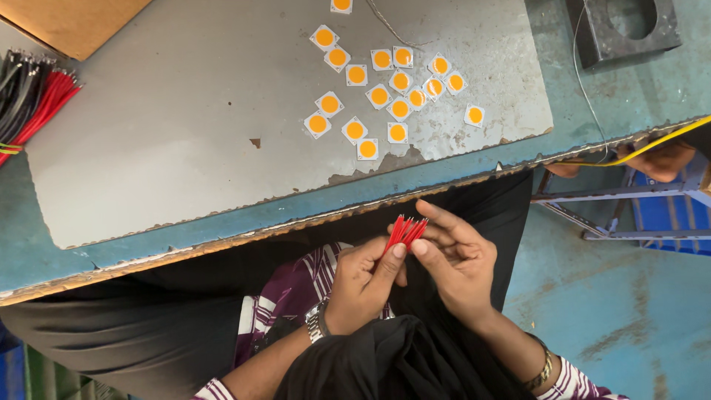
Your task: The person strips insulation from the ends of red wires using pliers, dips the exposed wire ends into a small container of flux paste, and solders the wires onto LED chips on the workbench with a soldering iron, working through the wires one at a time.
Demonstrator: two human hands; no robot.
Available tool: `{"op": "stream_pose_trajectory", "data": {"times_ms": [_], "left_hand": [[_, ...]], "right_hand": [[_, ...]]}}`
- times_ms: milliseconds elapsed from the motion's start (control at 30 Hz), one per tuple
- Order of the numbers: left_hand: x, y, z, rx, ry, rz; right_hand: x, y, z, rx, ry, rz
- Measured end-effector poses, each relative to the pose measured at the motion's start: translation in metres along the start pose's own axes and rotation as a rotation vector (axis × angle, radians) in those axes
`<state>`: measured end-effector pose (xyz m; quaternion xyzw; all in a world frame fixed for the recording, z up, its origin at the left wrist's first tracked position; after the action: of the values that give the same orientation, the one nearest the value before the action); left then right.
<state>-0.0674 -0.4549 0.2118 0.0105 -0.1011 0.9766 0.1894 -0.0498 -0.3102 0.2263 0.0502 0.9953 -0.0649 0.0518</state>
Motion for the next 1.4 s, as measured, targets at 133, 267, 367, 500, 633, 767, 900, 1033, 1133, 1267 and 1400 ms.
{"op": "stream_pose_trajectory", "data": {"times_ms": [133,267,367,500,633,767,900,1033,1133,1267,1400], "left_hand": [[-0.002,-0.003,-0.002,-0.004,-0.033,-0.014],[-0.003,-0.004,-0.003,-0.028,-0.017,-0.006],[-0.004,-0.005,-0.004,-0.034,0.001,-0.010],[-0.003,-0.005,0.000,0.014,-0.034,-0.012],[-0.001,-0.005,0.003,0.055,-0.054,-0.040],[0.001,-0.009,0.004,0.048,-0.033,-0.070],[0.003,-0.011,0.005,0.059,-0.024,-0.105],[0.001,-0.013,0.004,0.046,-0.034,-0.118],[-0.003,-0.013,0.004,0.120,-0.048,-0.092],[-0.007,-0.014,0.019,0.166,-0.228,-0.071],[-0.004,-0.012,0.014,0.216,-0.196,-0.056]], "right_hand": [[-0.002,-0.004,-0.006,-0.135,0.058,0.004],[-0.004,-0.004,-0.008,-0.206,0.100,0.023],[-0.004,-0.003,-0.008,-0.197,0.118,0.025],[-0.003,0.000,-0.005,-0.145,0.084,0.020],[-0.001,0.001,-0.003,-0.089,0.070,-0.015],[0.002,0.003,0.003,-0.041,-0.035,-0.057],[0.003,0.005,0.002,-0.079,-0.018,-0.086],[-0.001,0.012,0.012,-0.063,-0.058,-0.049],[-0.004,0.017,0.022,0.048,-0.100,-0.024],[-0.006,0.019,0.022,0.147,-0.091,0.001],[-0.002,0.016,0.014,0.043,-0.089,0.024]]}}
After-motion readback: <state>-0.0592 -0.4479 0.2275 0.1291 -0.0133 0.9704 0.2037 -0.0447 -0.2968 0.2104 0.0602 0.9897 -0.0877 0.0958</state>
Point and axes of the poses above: each hand's wrist, its own x-axis towards the middle knuckle, its own y-axis out of the back of the hand, z = x × y, the point moved 8 cm from there along x, towards the middle knuckle, and after that the axes turned 5 degrees about -y, right-handed, at the moved point
